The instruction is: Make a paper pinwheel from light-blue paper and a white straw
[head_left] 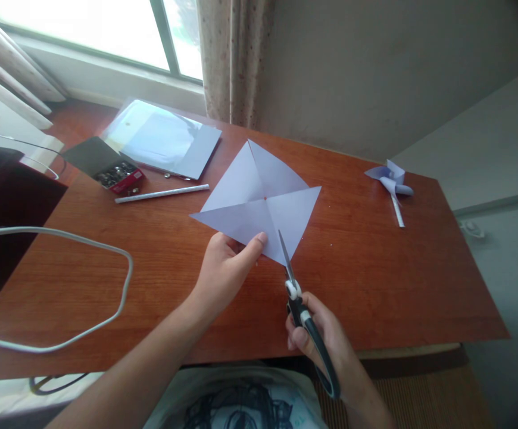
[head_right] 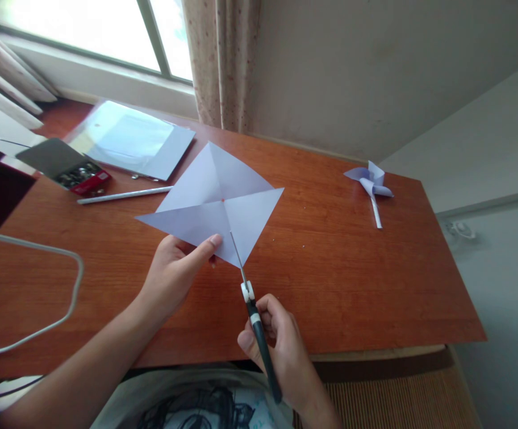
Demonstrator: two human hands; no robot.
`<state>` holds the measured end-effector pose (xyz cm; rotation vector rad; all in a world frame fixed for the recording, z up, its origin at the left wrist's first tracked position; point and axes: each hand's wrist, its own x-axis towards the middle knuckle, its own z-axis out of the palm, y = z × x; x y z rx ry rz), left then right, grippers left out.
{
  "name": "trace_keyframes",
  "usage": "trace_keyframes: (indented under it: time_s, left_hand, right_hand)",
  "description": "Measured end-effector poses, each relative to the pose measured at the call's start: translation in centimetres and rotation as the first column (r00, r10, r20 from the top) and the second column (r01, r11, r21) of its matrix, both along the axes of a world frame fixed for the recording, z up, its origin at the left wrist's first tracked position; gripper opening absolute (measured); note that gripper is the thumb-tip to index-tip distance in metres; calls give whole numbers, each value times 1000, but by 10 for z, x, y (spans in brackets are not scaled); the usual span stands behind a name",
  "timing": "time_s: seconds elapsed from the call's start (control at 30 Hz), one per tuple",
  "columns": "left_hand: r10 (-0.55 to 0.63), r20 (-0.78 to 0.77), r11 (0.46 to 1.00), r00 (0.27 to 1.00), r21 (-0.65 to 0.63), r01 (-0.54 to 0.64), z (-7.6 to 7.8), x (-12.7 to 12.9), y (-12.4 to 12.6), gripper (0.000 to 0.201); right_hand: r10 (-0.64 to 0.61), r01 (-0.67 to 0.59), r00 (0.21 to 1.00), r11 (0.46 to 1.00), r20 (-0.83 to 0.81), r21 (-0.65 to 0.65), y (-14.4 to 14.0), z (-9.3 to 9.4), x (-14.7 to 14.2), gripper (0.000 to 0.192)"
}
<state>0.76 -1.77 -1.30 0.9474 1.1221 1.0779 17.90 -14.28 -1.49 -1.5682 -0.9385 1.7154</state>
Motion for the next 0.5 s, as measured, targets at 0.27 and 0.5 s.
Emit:
trace_keyframes:
  time_s: [0.27, 0.5]
  left_hand:
    - [16, -12, 1000, 1000, -9, -16, 1, 1, 1, 18]
    - [4, 11, 1000, 1000, -8, -4, 1, 1, 2, 19]
  right_hand:
    - [2, -2, 1000, 1000, 8, 7, -1, -1, 0, 57]
    - [3, -3, 1000, 1000, 9, 18, 0, 0, -1, 57]
